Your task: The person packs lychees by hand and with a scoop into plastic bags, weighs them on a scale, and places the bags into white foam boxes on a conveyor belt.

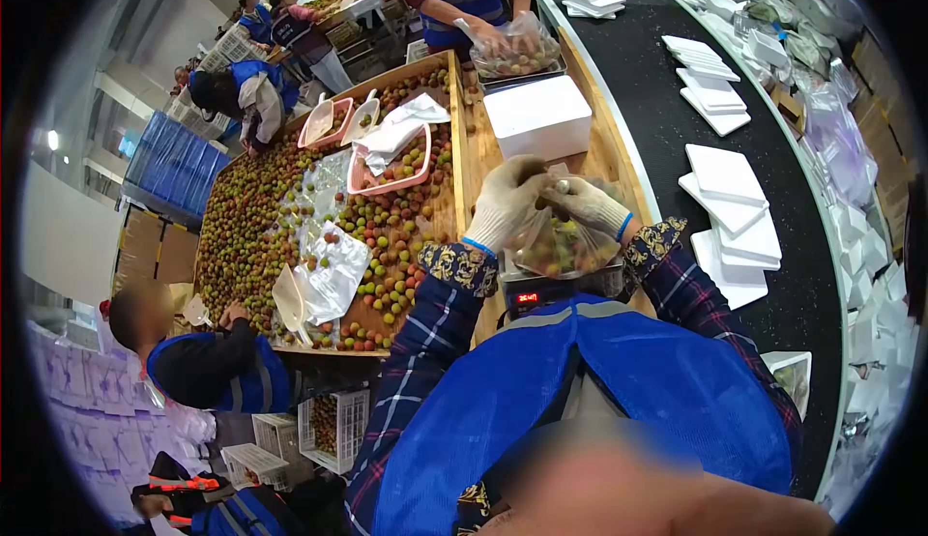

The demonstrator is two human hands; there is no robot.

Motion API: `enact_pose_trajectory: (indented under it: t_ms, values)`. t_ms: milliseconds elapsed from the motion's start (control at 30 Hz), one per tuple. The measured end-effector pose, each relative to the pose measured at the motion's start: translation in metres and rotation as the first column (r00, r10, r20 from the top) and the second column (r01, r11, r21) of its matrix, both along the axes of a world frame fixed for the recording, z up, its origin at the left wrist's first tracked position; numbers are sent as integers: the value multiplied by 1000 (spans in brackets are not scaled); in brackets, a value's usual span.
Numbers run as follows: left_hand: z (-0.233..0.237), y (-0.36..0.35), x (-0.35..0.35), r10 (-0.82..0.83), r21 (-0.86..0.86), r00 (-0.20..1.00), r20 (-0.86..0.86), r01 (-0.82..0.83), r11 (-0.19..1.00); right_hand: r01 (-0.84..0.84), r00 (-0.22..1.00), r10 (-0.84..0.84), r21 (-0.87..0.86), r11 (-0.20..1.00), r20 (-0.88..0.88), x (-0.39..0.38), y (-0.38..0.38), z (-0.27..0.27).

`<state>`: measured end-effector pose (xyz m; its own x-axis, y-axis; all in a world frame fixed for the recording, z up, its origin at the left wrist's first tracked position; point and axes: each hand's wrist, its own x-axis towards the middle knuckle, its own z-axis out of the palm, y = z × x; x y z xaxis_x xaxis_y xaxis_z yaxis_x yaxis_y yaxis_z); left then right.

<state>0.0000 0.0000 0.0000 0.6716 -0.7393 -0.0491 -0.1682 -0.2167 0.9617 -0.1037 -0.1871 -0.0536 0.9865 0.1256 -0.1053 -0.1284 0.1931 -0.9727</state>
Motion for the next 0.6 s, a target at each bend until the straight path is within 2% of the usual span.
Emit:
enact_pose_trajectory:
  t_ms: [67,100,167,200,233,267,300,333,367,400,433,500,533,600]
  values:
    - [-8,18,4,118,46,992,39,-120,992,49,998,-58,-198,979,-40,-7,17,26]
    - [-21,0,3,124,5,991,39,-125,992,46,998,-55,-237,970,-32,-5,-6,24]
    - [-45,3,7,-62,-142,998,-27,58,988,38,994,-57,-201,979,-91,8,-9,-2]
    - [-53,3,-3,-20,-132,1000,11,21,991,82,993,-94,-144,986,-78,2,-6,-11]
    - [-47,4,-13,8,-99,997,83,0,995,55,995,-68,-151,987,-80,-6,-7,-11]
    - [-38,5,-15,38,-40,994,99,-34,999,95,996,-94,-138,986,10,-6,-5,-10]
    - [-24,8,-20,74,21,991,114,-76,997,103,994,-92,-215,971,60,-6,1,-1]
    - [-27,12,-18,80,-3,993,84,-80,997,117,990,-89,-291,950,108,-6,6,5]
    - [-36,13,-15,80,-34,996,49,-78,996,116,991,-68,-463,879,119,-9,8,18]
    - [-42,12,-13,128,-9,985,116,-128,992,85,996,-48,-569,818,81,-4,2,11]
    - [-29,14,-14,151,52,978,146,-160,986,54,999,-42,-704,708,34,-2,6,30]
    - [-27,17,-12,127,49,945,301,-148,988,117,984,-10,-612,782,176,4,5,12]
    - [-27,17,-10,117,49,909,400,-149,988,108,983,8,-617,779,181,8,4,8]
    - [-21,19,-13,170,95,925,339,-213,972,88,983,12,-533,842,182,8,-1,4]
